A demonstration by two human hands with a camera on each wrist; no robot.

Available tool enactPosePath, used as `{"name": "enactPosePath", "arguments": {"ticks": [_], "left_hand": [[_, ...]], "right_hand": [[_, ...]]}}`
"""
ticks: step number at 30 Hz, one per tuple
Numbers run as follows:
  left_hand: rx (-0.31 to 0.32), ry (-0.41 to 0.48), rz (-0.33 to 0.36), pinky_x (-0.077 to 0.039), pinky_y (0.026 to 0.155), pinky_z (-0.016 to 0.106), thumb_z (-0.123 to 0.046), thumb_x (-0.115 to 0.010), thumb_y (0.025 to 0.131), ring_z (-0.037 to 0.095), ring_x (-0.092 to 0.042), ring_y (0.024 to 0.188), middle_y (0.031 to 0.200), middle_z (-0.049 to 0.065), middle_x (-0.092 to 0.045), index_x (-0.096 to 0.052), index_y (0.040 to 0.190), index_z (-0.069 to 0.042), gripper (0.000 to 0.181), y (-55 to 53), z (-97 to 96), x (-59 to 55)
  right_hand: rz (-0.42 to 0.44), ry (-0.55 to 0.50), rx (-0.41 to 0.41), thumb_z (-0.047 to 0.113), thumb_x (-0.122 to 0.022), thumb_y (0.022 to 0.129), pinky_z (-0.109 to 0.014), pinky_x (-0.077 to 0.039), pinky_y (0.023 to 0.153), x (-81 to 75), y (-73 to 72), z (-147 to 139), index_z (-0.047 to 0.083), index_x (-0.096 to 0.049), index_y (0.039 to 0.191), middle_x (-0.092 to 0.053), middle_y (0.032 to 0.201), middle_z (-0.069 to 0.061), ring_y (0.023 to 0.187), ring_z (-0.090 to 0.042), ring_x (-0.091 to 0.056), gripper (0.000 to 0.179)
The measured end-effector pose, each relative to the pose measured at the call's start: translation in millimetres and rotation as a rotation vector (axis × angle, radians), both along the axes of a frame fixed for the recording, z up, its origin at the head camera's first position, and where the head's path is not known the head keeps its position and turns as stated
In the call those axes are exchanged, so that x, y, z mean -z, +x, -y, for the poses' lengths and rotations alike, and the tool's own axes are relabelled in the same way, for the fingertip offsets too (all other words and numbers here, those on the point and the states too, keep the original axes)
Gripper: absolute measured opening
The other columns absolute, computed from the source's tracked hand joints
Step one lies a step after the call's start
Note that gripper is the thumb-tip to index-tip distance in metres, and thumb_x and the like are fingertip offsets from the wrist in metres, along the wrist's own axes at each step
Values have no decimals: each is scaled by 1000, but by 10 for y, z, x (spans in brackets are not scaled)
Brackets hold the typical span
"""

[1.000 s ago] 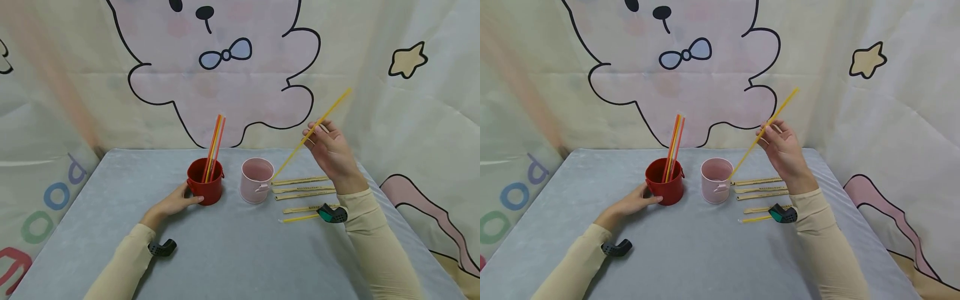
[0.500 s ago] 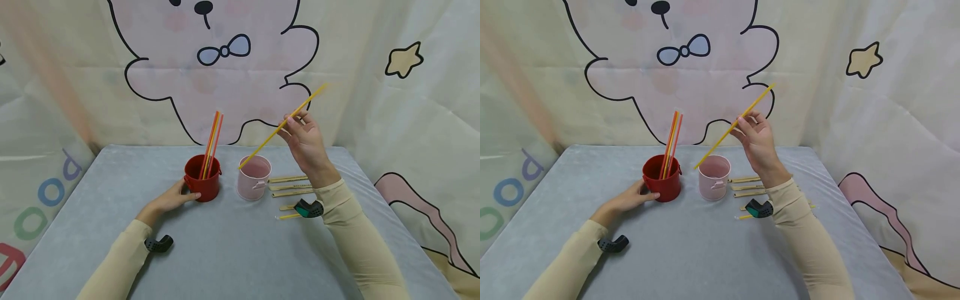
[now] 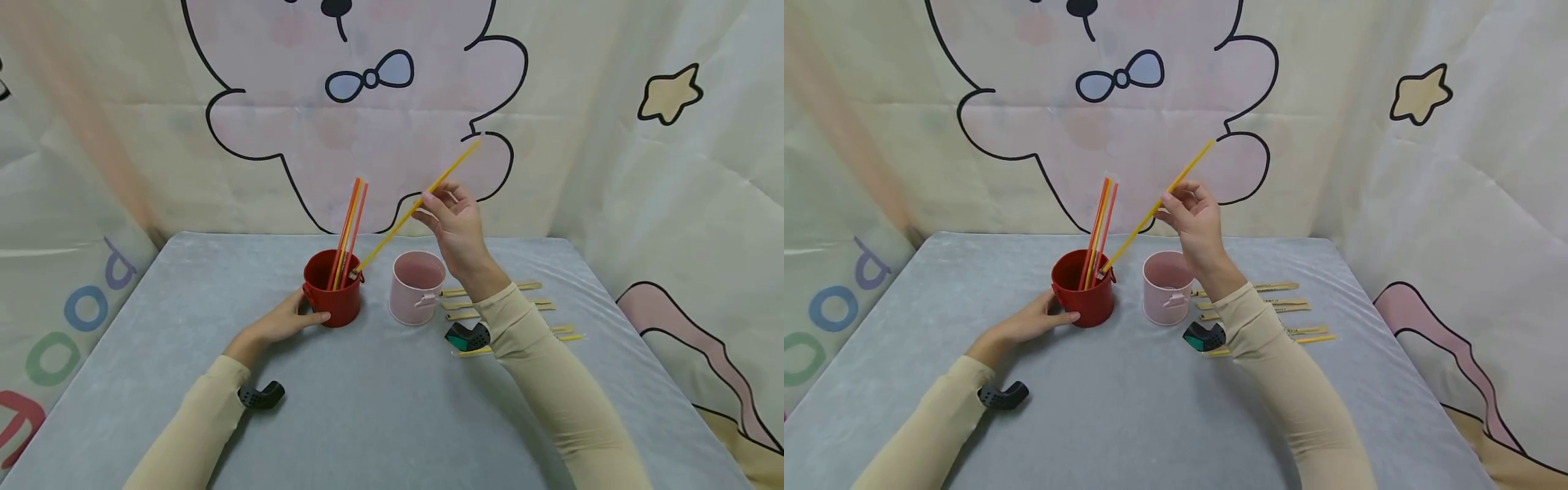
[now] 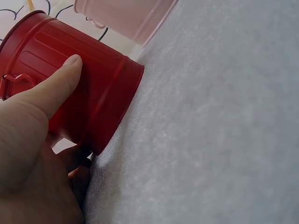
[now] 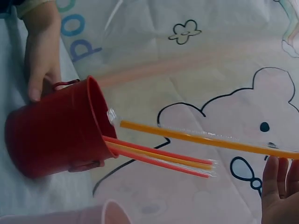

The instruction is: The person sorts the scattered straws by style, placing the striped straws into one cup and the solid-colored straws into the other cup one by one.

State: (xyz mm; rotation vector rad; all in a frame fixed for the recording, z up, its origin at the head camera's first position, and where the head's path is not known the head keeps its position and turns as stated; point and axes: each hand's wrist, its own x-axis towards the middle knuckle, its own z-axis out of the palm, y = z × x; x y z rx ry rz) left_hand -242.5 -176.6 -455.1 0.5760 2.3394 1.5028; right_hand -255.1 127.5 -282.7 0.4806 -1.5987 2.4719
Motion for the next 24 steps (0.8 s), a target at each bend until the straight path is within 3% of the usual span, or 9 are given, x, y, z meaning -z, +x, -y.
{"name": "enactPosePath", "arguments": {"ticks": [8, 24], "left_hand": [[6, 1, 6, -12, 122, 69, -25, -69, 96, 41, -15, 154, 165, 19, -25, -20, 160, -6, 82, -6, 4, -25], [-19, -20, 28, -11, 124, 66, -29, -70, 96, 39, -15, 156, 166, 17, -24, -20, 161, -9, 85, -21, -3, 12]], "right_hand": [[-6, 89, -10, -12, -55, 96, -23, -60, 75, 104, -85, 260, 15, -55, 93, -63, 88, 4, 80, -9, -65, 27], [151, 184, 9, -7, -58, 97, -22, -60, 74, 313, -137, 510, 13, -54, 98, -61, 88, 1, 80, -8, -64, 21]]}}
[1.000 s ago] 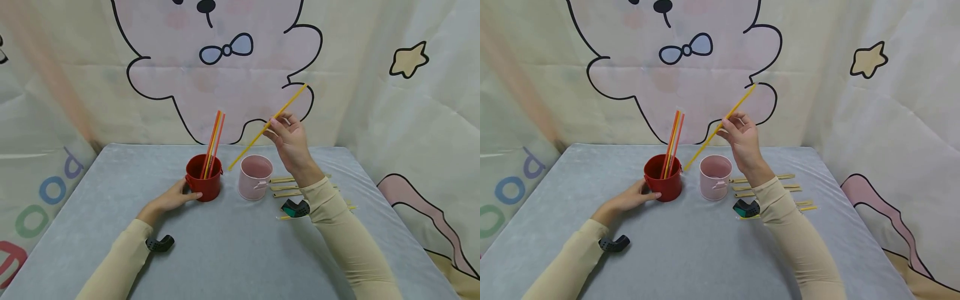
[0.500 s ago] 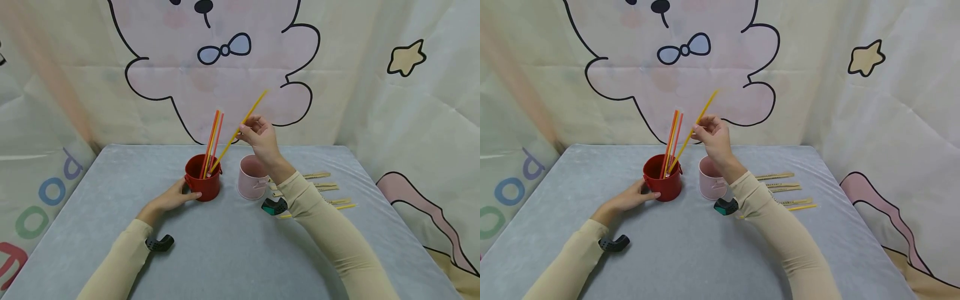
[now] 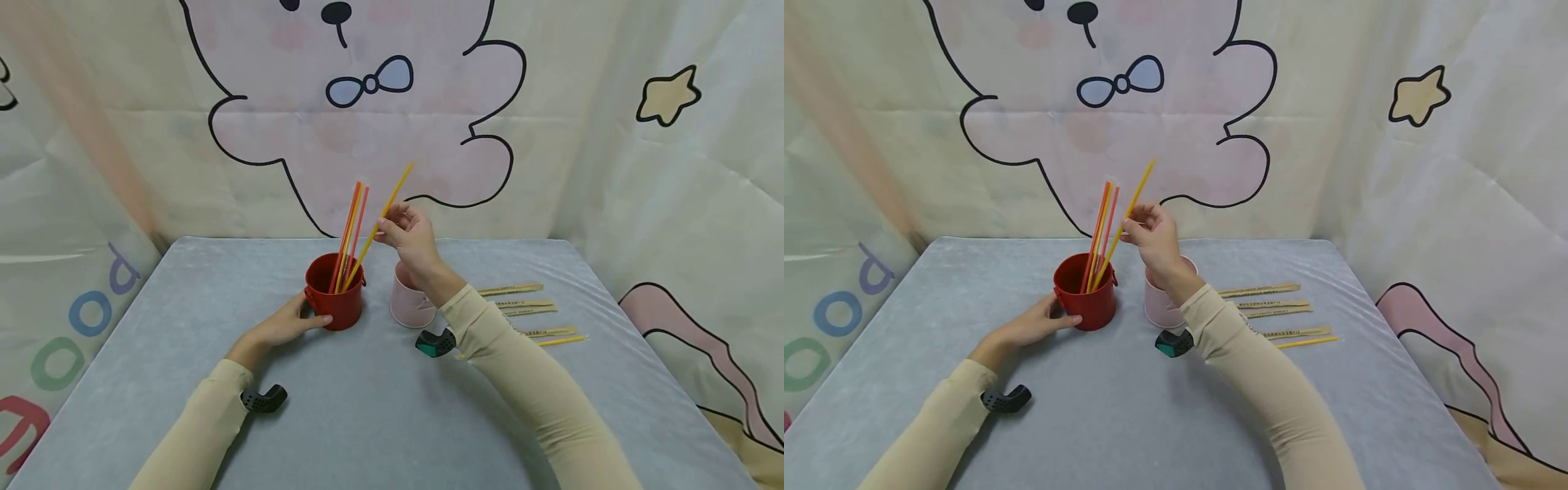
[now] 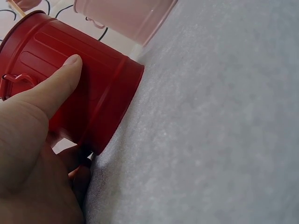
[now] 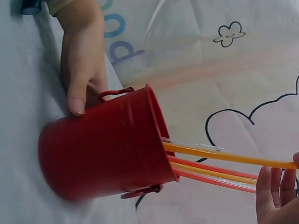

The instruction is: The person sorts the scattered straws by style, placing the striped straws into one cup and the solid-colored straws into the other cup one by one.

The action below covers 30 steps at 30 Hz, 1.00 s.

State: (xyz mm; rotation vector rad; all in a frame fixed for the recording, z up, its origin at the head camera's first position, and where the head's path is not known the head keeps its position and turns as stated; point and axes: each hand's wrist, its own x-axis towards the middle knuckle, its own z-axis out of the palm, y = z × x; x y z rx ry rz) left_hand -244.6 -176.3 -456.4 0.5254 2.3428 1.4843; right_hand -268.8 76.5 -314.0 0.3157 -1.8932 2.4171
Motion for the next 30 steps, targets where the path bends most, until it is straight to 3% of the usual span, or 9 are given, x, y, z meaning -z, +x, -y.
{"name": "enactPosePath", "arguments": {"ticks": [12, 30], "left_hand": [[13, 13, -27, -14, 123, 68, -27, -69, 96, 39, -20, 152, 162, 18, -31, -23, 159, -8, 81, -11, 1, -8], [15, 14, -7, -12, 124, 67, -29, -70, 96, 38, -18, 154, 165, 16, -27, -21, 160, -9, 83, 6, -7, -10]], "right_hand": [[134, 41, 29, -4, -59, 97, -26, -60, 73, 123, -84, 107, 10, -55, 99, -60, 87, 0, 77, -10, -64, 15], [274, 105, -24, -2, -58, 99, -25, -60, 74, 157, -129, 196, 7, -53, 105, -57, 95, -3, 79, -12, -63, 12]]}}
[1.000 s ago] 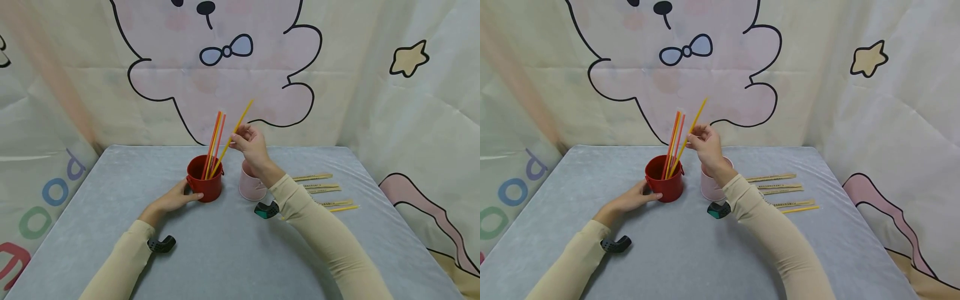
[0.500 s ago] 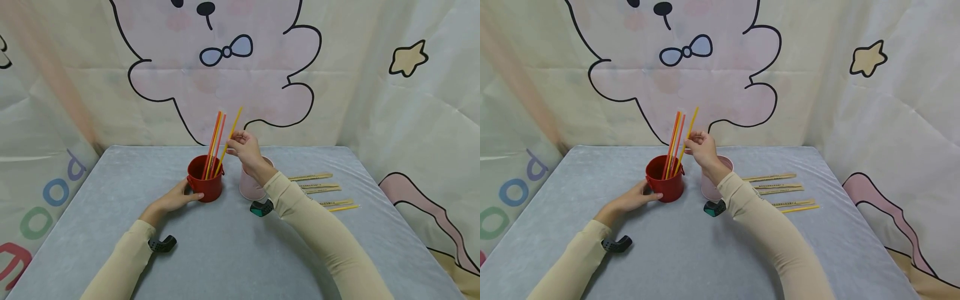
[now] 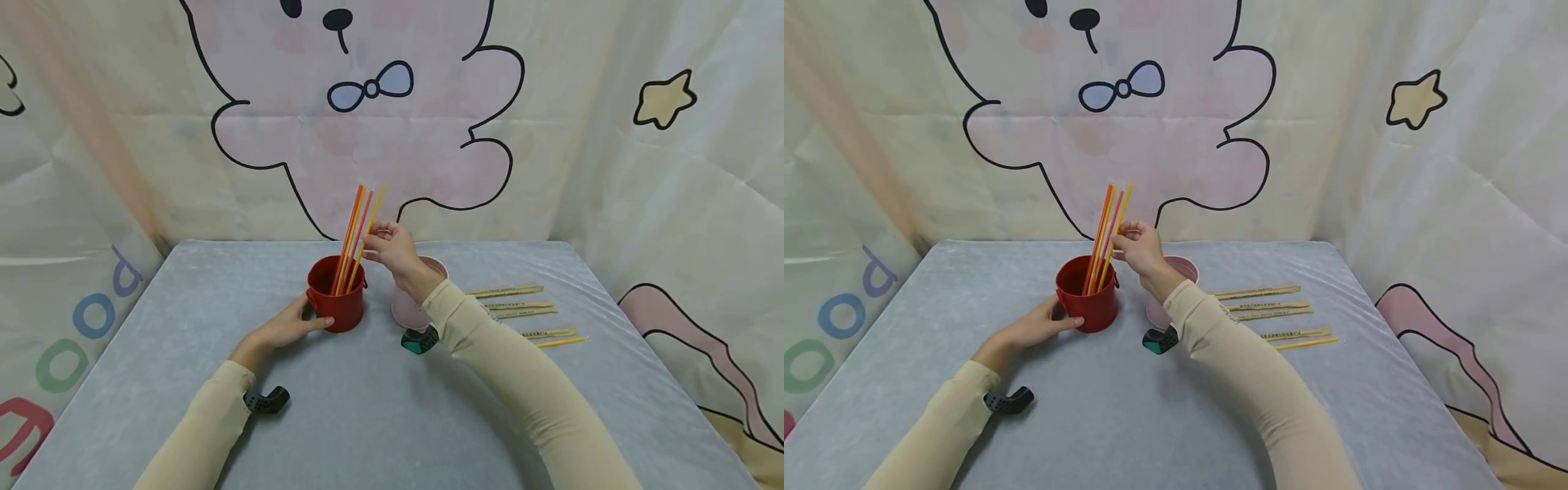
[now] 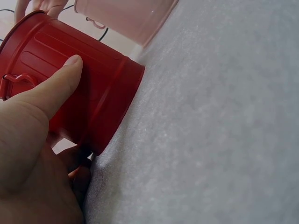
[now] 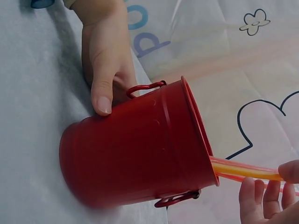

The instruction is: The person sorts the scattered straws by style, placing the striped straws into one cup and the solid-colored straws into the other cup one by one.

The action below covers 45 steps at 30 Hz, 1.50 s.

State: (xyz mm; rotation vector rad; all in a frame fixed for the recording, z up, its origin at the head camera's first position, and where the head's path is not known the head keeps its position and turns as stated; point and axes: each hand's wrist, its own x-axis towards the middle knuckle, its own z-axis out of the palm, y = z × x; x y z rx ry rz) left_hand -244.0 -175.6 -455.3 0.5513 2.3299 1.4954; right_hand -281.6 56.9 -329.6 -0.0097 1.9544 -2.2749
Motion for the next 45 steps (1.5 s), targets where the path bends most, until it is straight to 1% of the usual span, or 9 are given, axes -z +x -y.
{"name": "enactPosePath", "arguments": {"ticks": [13, 17, 24, 28, 30, 36, 38, 42, 45], "left_hand": [[3, 11, -4, -12, 123, 67, -28, -70, 96, 39, -19, 154, 164, 17, -29, -23, 159, -8, 82, 11, 21, 31], [2, 1, -7, -12, 123, 68, -28, -70, 96, 40, -18, 154, 165, 18, -28, -22, 160, -7, 82, 11, 19, 16], [11, 0, -8, -13, 123, 68, -27, -69, 96, 41, -19, 153, 164, 18, -27, -21, 160, -7, 82, 24, 8, 2], [12, 0, -21, -14, 123, 68, -28, -69, 97, 41, -19, 153, 164, 18, -28, -21, 160, -7, 82, 17, 11, 1], [11, -1, -23, -14, 123, 68, -28, -69, 97, 41, -19, 154, 165, 18, -27, -21, 160, -7, 82, 18, 13, 0], [15, -2, -27, -13, 123, 68, -27, -69, 97, 41, -17, 155, 166, 18, -25, -20, 160, -7, 83, 23, 21, -4], [14, -6, -31, -13, 123, 67, -27, -69, 97, 42, -17, 155, 166, 19, -25, -20, 160, -7, 83, 25, 23, -5], [10, -6, -37, -14, 123, 68, -27, -69, 96, 42, -18, 154, 165, 20, -26, -21, 160, -5, 82, 36, 17, -13], [9, -7, -39, -14, 123, 68, -26, -69, 96, 43, -18, 154, 165, 21, -27, -22, 159, -4, 82, 43, 16, -14]], "right_hand": [[80, 114, 26, 5, -60, 100, -29, -61, 79, -65, -39, 95, 4, -56, 118, -63, 104, -7, 83, -15, -66, 19], [89, 126, 41, 6, -61, 99, -26, -61, 73, -51, -65, 88, 3, -56, 121, -63, 106, -8, 82, -15, -64, 23], [100, 148, 69, 11, -62, 100, -28, -61, 76, -57, -80, 44, 3, -58, 125, -65, 113, -10, 97, -25, -66, 26], [87, 158, 81, 13, -61, 100, -29, -61, 76, -85, -67, 27, 4, -60, 124, -65, 116, -12, 83, -16, -64, 25], [86, 165, 90, 14, -61, 100, -30, -61, 78, -88, -71, 19, 5, -61, 123, -66, 117, -12, 79, -13, -64, 24], [92, 167, 105, 14, -59, 101, -41, -59, 95, -130, -69, -10, 7, -61, 116, -63, 115, -9, 80, -12, -62, 17], [75, 170, 101, 15, -58, 101, -39, -60, 93, -157, -62, -25, 7, -60, 114, -64, 113, -9, 78, -11, -62, 15], [26, 197, 84, 17, -57, 102, -28, -61, 78, -204, -39, -70, 5, -60, 116, -65, 104, -6, 76, -9, -64, 19], [0, 224, 62, 19, -57, 103, -25, -61, 75, -234, -8, -108, 2, -60, 120, -65, 101, -4, 77, -10, -65, 24]]}}
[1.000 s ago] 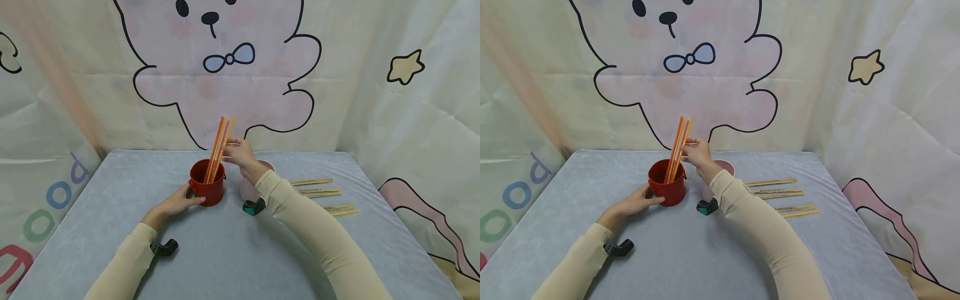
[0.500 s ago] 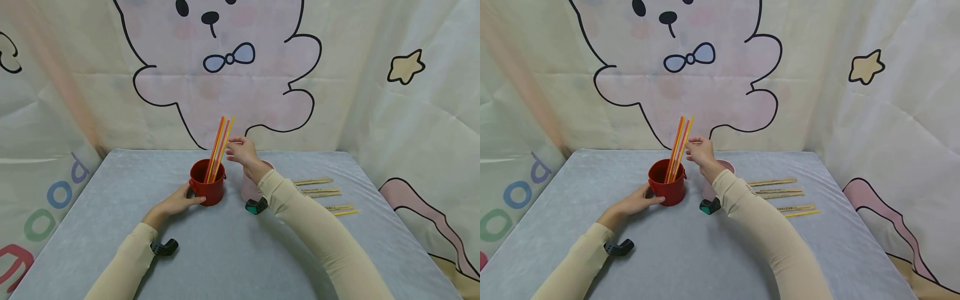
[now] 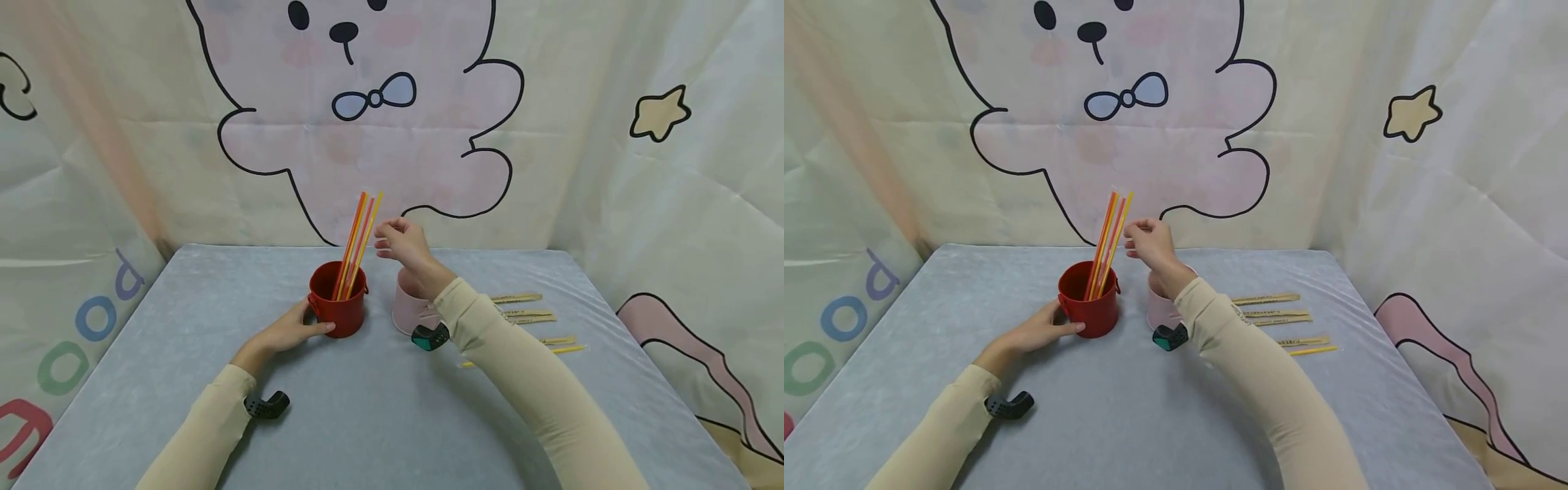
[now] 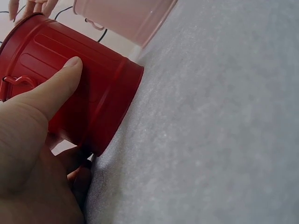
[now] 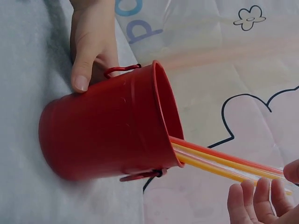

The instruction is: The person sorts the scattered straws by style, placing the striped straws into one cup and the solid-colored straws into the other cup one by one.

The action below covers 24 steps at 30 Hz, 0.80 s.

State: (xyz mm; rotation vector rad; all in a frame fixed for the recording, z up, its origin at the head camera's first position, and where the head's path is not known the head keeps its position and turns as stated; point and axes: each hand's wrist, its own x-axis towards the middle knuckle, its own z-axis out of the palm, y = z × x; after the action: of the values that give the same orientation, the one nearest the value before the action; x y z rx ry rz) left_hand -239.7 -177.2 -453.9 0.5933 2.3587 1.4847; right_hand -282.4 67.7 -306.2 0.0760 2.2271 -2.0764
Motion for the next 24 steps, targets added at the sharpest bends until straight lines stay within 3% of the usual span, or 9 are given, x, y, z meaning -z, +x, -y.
{"name": "enactPosePath", "arguments": {"ticks": [14, 21, 24], "left_hand": [[-9, -1, -45, -16, 123, 66, -24, -71, 95, 42, -23, 152, 161, 21, -34, -26, 157, -3, 79, -12, 16, -9], [-5, 10, -46, -19, 122, 67, -24, -70, 95, 42, -25, 151, 160, 21, -35, -27, 157, -3, 78, -9, 10, 7], [-6, 15, -39, -18, 122, 68, -24, -70, 95, 42, -24, 151, 161, 20, -35, -27, 157, -4, 78, -14, 10, 7]], "right_hand": [[-153, 73, -177, 19, -55, 105, -40, -60, 92, -99, 171, -191, -3, -58, 117, -64, 96, 1, 83, -9, -66, 26], [-268, 128, -261, 16, -54, 104, -34, -61, 87, -170, 324, -417, -4, -58, 115, -65, 96, 3, 87, -10, -67, 23], [-280, 145, -275, 16, -55, 104, -35, -61, 87, -185, 396, -554, -3, -59, 114, -66, 95, 4, 89, -13, -67, 22]]}}
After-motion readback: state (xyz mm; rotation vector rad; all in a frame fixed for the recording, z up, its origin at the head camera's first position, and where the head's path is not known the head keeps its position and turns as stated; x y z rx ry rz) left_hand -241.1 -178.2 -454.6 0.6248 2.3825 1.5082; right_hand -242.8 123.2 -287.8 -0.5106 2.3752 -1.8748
